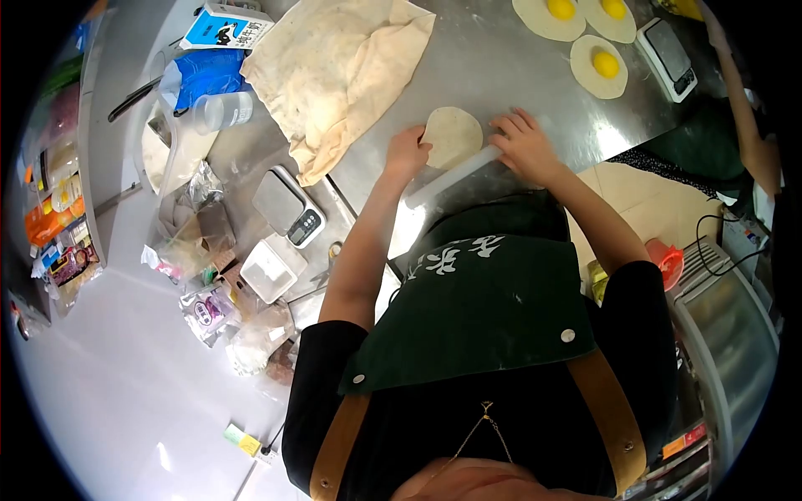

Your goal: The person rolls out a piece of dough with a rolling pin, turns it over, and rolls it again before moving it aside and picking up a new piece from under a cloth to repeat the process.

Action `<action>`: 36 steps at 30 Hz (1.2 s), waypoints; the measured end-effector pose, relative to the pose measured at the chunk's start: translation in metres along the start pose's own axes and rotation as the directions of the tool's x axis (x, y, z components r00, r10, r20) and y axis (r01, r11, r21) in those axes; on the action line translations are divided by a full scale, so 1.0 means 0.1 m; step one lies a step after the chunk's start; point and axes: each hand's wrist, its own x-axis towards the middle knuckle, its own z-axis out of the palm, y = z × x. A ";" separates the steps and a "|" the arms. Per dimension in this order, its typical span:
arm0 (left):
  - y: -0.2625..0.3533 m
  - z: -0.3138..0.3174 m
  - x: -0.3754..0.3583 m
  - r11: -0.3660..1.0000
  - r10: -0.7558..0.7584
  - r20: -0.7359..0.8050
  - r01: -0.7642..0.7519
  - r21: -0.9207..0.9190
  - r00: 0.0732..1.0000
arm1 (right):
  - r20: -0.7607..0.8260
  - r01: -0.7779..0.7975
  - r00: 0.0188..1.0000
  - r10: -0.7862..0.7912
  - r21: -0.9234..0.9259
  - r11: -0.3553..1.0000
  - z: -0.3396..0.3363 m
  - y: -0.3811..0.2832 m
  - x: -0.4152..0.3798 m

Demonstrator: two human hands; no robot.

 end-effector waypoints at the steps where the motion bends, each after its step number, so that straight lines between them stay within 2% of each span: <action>1: 0.04 -0.02 -0.02 1.000 -0.022 0.005 0.022 -0.022 1.000 | -0.003 0.004 1.000 -0.004 0.017 1.000 0.04 0.03 0.07; 2: 0.05 -0.05 -0.04 0.998 -0.046 0.008 0.047 -0.044 0.999 | -0.006 0.012 1.000 -0.012 0.034 0.999 0.08 0.05 0.16; 5: -0.15 0.04 0.03 0.950 -0.047 0.027 0.053 -0.309 0.999 | -0.078 -0.199 0.978 0.194 -0.071 0.977 0.24 -0.04 0.44; 8: -0.19 0.08 0.05 0.838 -0.096 0.051 0.108 -0.535 0.994 | -0.275 -0.366 0.906 0.322 -0.125 0.922 0.38 -0.16 0.56; 11: -0.20 0.12 0.10 0.699 -0.091 0.045 0.097 -0.709 0.995 | -0.270 -0.338 0.918 0.291 -0.147 0.929 0.48 -0.18 0.24; 14: -0.14 0.08 0.18 0.639 -0.088 0.091 0.126 -0.759 0.992 | -0.156 -0.382 0.921 0.356 -0.197 0.903 0.44 -0.18 0.39; 17: -0.02 -0.04 0.27 0.771 -0.042 0.187 0.151 -0.619 0.981 | -0.227 -0.402 0.904 0.362 -0.163 0.901 0.37 -0.14 0.85; 20: 0.01 -0.06 0.44 0.976 0.021 0.214 0.027 -0.217 0.977 | -0.281 -0.313 0.922 0.266 -0.135 0.940 0.42 -0.11 0.68; 23: 0.26 -0.07 0.35 0.990 0.044 0.160 -0.065 0.127 0.986 | -0.190 -0.175 0.968 0.164 -0.043 0.984 0.40 -0.12 0.17; 26: 0.55 -0.10 0.13 0.948 0.024 0.109 -0.057 0.314 0.994 | -0.062 -0.035 0.997 0.035 -0.004 0.999 0.24 -0.06 -0.20; 29: 0.42 -0.09 -0.06 0.982 0.168 -0.098 -0.175 -0.068 0.981 | -0.014 -0.010 1.000 0.010 0.048 0.999 0.10 0.00 -0.31; 32: 0.23 -0.18 -0.01 0.999 0.034 -0.025 -0.034 0.033 0.999 | 0.024 -0.031 0.999 0.030 0.037 0.999 -0.08 0.00 -0.21; 35: 0.03 -0.15 0.04 0.990 -0.039 0.051 0.032 0.139 0.998 | 0.007 0.010 1.000 -0.011 0.049 0.999 -0.12 0.00 0.04; 36: 0.01 -0.16 0.07 0.994 -0.044 0.049 0.039 0.104 0.998 | 0.011 0.038 0.999 -0.038 0.037 0.999 -0.13 0.02 0.14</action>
